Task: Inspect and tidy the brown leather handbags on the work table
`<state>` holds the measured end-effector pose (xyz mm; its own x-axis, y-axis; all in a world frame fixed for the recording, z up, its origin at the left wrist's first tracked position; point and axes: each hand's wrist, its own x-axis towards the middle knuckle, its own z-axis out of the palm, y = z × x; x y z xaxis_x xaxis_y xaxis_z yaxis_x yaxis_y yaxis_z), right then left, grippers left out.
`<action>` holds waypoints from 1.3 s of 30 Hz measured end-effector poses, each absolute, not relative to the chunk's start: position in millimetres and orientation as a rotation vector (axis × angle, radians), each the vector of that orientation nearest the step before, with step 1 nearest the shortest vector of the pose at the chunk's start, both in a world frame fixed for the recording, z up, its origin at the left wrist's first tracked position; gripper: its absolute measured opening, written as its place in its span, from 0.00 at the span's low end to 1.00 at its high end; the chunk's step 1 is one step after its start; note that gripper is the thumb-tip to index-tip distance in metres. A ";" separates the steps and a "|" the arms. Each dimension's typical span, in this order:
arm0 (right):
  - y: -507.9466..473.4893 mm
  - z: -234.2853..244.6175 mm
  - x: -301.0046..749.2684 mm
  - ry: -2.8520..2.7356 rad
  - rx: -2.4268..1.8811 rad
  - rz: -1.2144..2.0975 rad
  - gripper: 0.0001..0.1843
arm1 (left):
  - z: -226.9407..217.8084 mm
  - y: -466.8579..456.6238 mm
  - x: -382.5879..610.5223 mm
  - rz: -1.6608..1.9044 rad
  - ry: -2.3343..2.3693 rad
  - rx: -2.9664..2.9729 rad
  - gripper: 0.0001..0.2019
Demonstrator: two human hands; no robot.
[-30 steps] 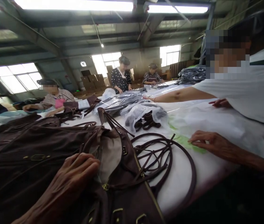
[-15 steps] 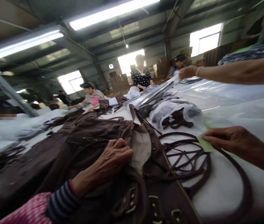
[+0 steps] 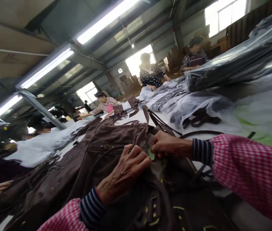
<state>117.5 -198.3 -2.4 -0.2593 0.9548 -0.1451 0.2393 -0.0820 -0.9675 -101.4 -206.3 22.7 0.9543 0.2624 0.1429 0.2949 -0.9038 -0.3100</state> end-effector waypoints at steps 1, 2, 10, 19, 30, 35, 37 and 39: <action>-196.5 -3.2 117.3 -1.547 -1.341 1.395 0.08 | 22.5 -206.2 -100.9 -0.154 -0.405 -2.776 0.09; -195.0 -3.3 117.2 -1.549 -1.351 1.398 0.08 | 22.6 -206.3 -100.1 -0.161 -0.410 -2.778 0.08; -186.4 0.7 105.0 -1.376 -1.401 1.415 0.08 | 36.6 -211.0 -93.1 -0.107 -0.445 -2.751 0.08; -189.4 -5.6 100.2 -1.487 -1.463 1.227 0.06 | 39.5 -212.1 -88.8 -0.059 -0.511 -2.770 0.07; -191.2 -6.1 98.2 -1.733 -1.397 1.262 0.09 | 45.3 -214.3 -83.6 0.003 -0.531 -2.743 0.06; -188.7 -10.7 100.9 -1.946 -1.366 0.890 0.03 | 50.6 -215.5 -83.0 -0.011 -0.556 -2.750 0.08; -190.8 -15.6 100.2 -2.031 -1.370 0.715 0.05 | 51.5 -214.8 -83.2 -0.021 -0.569 -2.761 0.09; -195.2 -21.1 101.2 -2.161 -1.376 0.512 0.10 | 50.8 -213.5 -84.0 -0.052 -0.598 -2.778 0.10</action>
